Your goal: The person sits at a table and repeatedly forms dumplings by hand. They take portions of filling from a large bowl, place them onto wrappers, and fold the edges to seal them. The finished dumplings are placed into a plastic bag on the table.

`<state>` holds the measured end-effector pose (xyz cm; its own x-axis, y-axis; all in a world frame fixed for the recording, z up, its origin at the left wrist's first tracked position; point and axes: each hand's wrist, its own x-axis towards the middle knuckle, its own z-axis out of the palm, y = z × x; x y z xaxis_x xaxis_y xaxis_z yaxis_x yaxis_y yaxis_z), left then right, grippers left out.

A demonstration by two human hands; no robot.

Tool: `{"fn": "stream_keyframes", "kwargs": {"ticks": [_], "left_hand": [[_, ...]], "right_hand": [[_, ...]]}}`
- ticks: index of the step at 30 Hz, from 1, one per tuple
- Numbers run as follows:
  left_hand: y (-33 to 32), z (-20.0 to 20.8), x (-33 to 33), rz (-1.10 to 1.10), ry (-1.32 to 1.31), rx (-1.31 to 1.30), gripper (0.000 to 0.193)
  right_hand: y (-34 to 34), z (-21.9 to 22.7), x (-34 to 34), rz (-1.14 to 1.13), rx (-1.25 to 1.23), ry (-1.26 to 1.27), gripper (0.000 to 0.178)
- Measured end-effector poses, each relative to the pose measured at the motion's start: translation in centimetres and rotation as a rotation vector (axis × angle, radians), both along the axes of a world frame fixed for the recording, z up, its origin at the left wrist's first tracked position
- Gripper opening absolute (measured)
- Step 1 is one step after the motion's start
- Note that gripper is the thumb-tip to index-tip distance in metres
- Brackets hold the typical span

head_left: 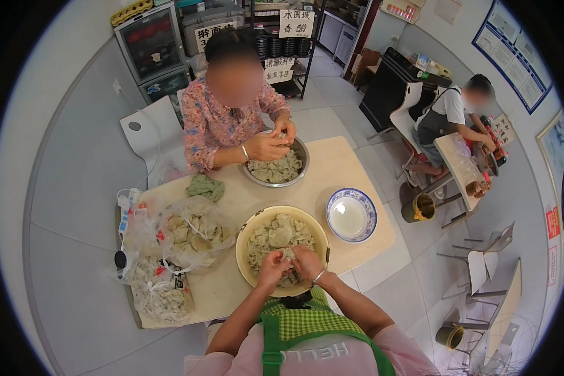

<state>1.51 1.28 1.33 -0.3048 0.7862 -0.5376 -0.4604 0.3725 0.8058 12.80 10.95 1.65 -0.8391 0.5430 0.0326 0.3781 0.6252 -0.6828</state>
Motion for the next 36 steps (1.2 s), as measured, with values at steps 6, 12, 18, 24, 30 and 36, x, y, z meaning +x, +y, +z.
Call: {"fn": "stream_keyframes", "kwargs": {"ticks": [6,12,18,24,30,36], "left_hand": [[0.2,-0.4,0.4,0.070,0.272,0.025,0.029],[0.4,0.1,0.9,-0.003,0.299,0.086,0.030],[-0.2,-0.7,0.4,0.054,0.196,0.143,0.033],[0.4,-2.9,1.1,0.048,0.186,0.235,0.039],[1.8,-2.7,0.1,0.156,0.327,0.145,0.029],[3.1,-0.2,1.0,0.311,0.283,0.089,0.030]], "right_hand": [[-0.2,0.5,0.0,0.042,-0.122,-0.027,0.028],[-0.4,-4.5,-0.3,-0.320,-0.474,0.284,0.028],[1.1,-7.5,-0.8,-0.628,-0.727,0.318,0.032],[-0.3,-4.3,-1.1,-0.501,-0.343,0.133,0.045],[-2.3,0.3,-3.5,-0.415,-0.561,-0.031,0.042],[-1.9,-4.2,-2.7,-0.328,-0.210,0.271,0.044]]}}
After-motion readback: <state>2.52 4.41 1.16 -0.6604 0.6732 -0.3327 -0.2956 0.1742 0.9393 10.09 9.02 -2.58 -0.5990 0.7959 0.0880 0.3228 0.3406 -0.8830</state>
